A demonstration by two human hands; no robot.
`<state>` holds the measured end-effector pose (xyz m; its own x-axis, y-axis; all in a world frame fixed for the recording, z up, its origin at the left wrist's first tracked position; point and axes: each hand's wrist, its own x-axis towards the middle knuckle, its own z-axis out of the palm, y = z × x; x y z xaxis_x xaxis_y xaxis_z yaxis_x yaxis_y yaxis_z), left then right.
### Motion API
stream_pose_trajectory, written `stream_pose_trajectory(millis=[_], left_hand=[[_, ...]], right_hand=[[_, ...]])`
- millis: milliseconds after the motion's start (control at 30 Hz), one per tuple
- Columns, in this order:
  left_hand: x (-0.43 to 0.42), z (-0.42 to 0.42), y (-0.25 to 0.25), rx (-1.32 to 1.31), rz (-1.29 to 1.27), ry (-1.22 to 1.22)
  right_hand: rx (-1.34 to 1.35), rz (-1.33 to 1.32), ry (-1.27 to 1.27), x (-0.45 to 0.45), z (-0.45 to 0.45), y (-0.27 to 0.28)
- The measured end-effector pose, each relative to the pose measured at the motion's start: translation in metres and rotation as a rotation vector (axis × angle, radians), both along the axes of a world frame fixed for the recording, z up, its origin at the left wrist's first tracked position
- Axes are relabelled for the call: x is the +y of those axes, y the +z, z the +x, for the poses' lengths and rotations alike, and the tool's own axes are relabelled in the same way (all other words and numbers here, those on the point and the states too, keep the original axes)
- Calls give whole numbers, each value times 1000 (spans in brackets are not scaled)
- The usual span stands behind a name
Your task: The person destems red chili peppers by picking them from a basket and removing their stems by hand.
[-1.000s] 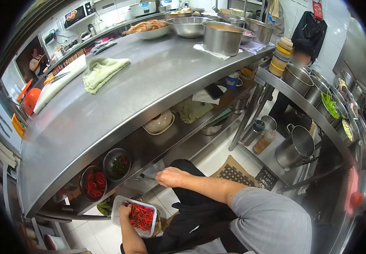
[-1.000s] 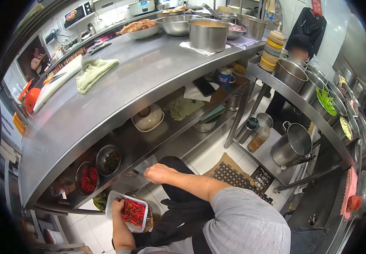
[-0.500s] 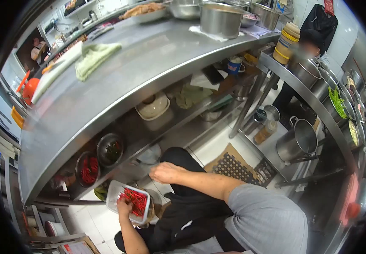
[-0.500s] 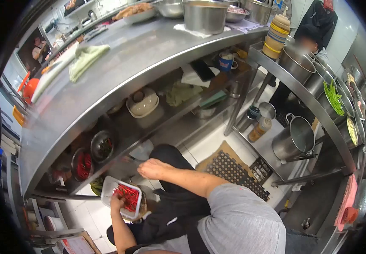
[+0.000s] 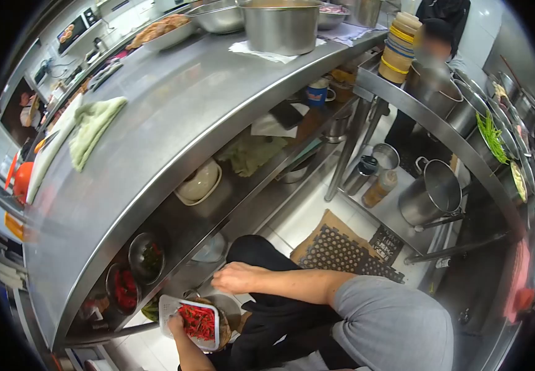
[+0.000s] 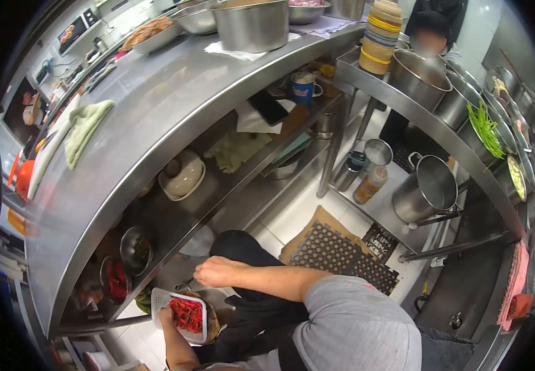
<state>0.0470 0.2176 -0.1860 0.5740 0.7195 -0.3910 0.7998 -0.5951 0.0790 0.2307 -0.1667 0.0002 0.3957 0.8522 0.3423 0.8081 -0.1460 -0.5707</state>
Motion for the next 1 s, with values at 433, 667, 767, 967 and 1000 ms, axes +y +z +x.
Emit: stream_pose_trajectory(millis=[433, 667, 767, 967, 1000], left_hand=[[8, -3, 11, 214, 64, -4], [2, 1, 9, 217, -5, 65], [31, 0, -24, 357, -5, -131], [41, -2, -29, 263, -132, 136], [41, -3, -29, 263, -132, 139]], right_hand=[[62, -26, 61, 13, 9, 4], [59, -20, 56, 10, 6, 8], [70, -47, 39, 6, 6, 13], [94, -17, 40, 6, 5, 10], [94, -12, 38, 7, 5, 8]])
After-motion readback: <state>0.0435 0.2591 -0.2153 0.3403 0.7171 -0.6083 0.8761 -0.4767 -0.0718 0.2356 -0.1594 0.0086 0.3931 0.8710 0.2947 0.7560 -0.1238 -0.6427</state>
